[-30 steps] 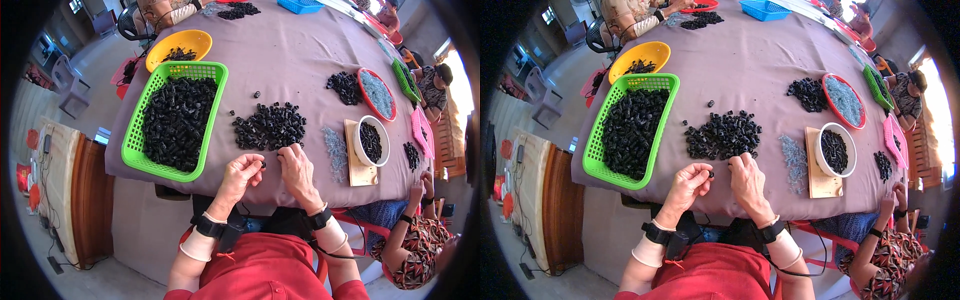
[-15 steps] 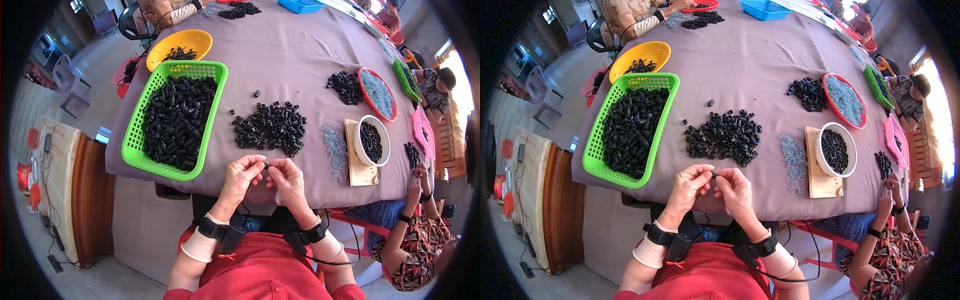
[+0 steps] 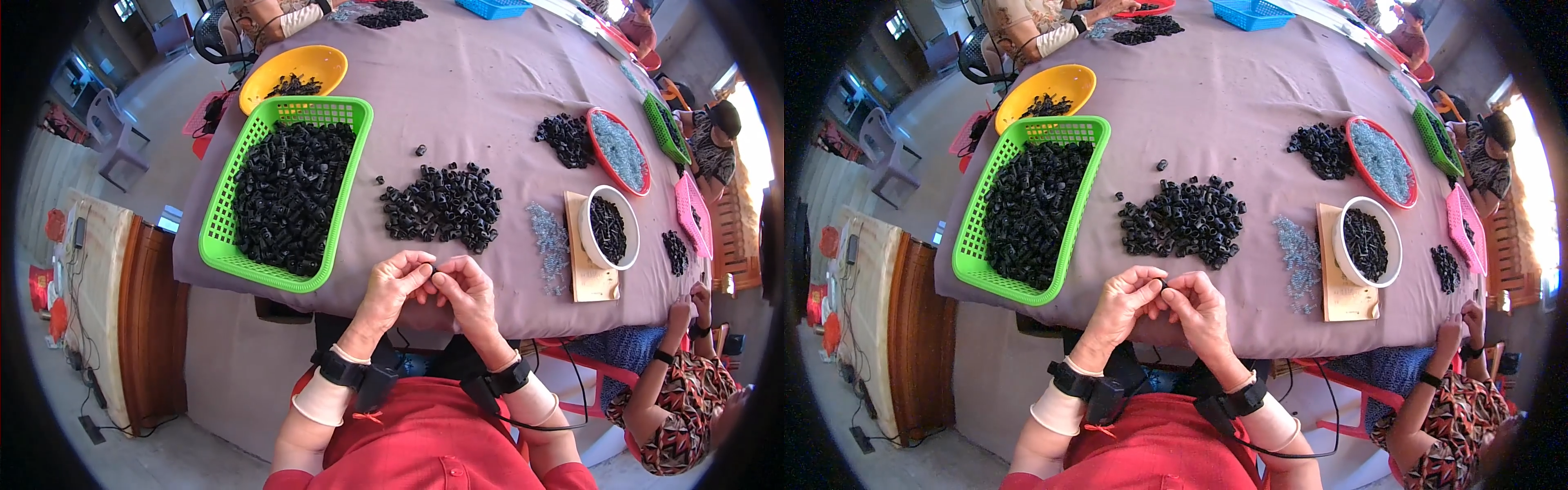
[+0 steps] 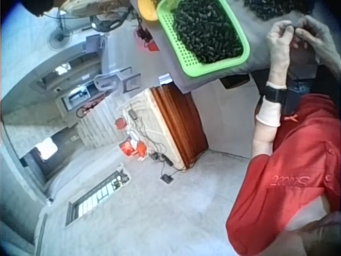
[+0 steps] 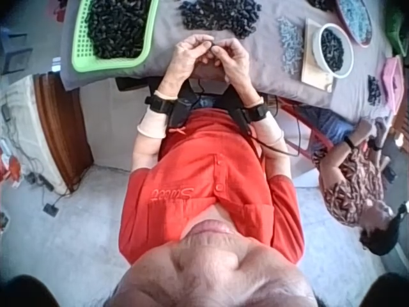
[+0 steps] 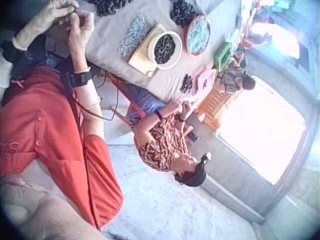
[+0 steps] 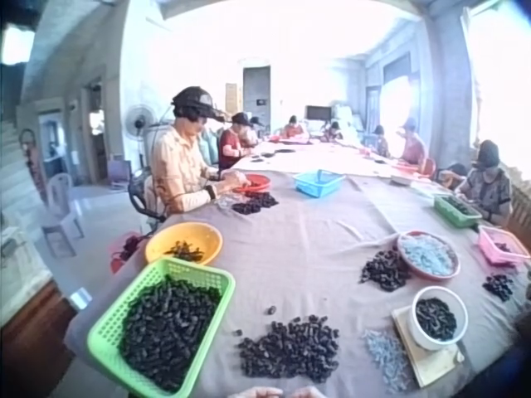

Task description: Sorting and assembling small black components at a communal work table in a manufacturing facility.

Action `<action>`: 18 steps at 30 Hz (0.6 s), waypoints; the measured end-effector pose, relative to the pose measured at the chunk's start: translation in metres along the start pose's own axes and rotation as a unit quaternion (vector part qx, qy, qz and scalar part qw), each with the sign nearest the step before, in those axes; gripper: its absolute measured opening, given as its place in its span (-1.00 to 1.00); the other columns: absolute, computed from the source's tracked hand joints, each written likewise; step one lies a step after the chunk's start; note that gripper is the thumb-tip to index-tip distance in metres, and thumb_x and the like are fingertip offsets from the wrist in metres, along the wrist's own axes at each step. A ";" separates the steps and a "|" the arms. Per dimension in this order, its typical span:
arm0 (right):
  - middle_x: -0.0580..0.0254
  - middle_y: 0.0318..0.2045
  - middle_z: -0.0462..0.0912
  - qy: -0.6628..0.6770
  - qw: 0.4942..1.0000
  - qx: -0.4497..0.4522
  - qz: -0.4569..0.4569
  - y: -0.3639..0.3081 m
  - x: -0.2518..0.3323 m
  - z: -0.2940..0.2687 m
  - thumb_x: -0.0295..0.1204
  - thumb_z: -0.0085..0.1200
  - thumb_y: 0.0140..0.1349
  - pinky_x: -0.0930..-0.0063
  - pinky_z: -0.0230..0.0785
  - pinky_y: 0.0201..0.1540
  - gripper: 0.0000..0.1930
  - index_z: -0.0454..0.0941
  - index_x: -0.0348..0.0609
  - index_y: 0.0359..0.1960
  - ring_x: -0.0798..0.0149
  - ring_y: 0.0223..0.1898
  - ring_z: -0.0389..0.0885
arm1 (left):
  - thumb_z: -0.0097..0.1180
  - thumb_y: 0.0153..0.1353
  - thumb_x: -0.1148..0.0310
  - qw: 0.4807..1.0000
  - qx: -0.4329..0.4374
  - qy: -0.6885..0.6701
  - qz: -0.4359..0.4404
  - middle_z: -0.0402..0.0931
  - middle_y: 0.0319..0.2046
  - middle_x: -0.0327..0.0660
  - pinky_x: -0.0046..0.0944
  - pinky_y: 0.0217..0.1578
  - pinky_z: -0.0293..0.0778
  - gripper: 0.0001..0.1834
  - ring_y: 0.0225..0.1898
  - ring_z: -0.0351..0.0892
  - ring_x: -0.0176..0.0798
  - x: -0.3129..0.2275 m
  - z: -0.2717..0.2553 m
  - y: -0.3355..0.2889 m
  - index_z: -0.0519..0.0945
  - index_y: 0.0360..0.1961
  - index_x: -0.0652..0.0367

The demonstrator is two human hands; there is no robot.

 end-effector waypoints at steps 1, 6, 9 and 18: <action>0.34 -0.50 0.56 0.012 1.000 0.014 -0.003 0.001 -0.003 0.000 -0.55 0.08 0.20 0.73 0.32 -0.48 -0.89 0.45 -0.23 -0.26 0.55 -0.50 0.49 | 0.08 0.22 0.45 1.000 0.008 0.002 -0.004 0.52 -0.49 -0.34 -0.55 -0.55 0.38 -0.83 -0.55 0.44 -0.53 -0.002 0.002 -0.001 0.53 -0.17 0.24; 0.33 -0.45 0.57 -0.003 0.999 0.043 0.003 0.001 -0.003 0.003 -0.57 0.04 0.22 0.74 0.32 -0.47 -0.86 0.42 -0.23 -0.19 0.55 -0.46 0.50 | 0.05 0.23 0.47 0.999 0.026 0.019 -0.021 0.52 -0.49 -0.31 -0.54 -0.55 0.38 -0.83 -0.58 0.42 -0.52 0.001 -0.002 0.001 0.48 -0.15 0.23; 0.35 -0.49 0.56 0.045 0.998 0.054 0.006 0.001 0.002 0.010 -0.52 0.09 0.20 0.72 0.30 -0.51 -0.84 0.43 -0.24 -0.20 0.56 -0.48 0.49 | 0.05 0.23 0.48 0.999 0.034 -0.009 -0.022 0.52 -0.47 -0.30 -0.54 -0.55 0.37 -0.84 -0.58 0.41 -0.53 0.005 -0.003 0.002 0.49 -0.16 0.23; 0.34 -0.42 0.55 -0.042 0.988 0.147 0.000 0.011 -0.002 0.007 -0.50 0.12 0.17 0.71 0.36 -0.46 -0.65 0.37 -0.23 -0.01 0.55 -0.44 0.52 | 0.07 0.20 0.49 0.996 0.061 -0.061 -0.032 0.52 -0.40 -0.24 -0.53 -0.56 0.37 -0.73 -0.55 0.43 -0.48 0.000 -0.003 0.002 0.38 -0.07 0.20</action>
Point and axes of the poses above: each hand's wrist, its own y-axis towards the middle knuckle, its own z-axis out of the palm, x = y × z, the point moved 5 cm from there along y, towards the middle knuckle
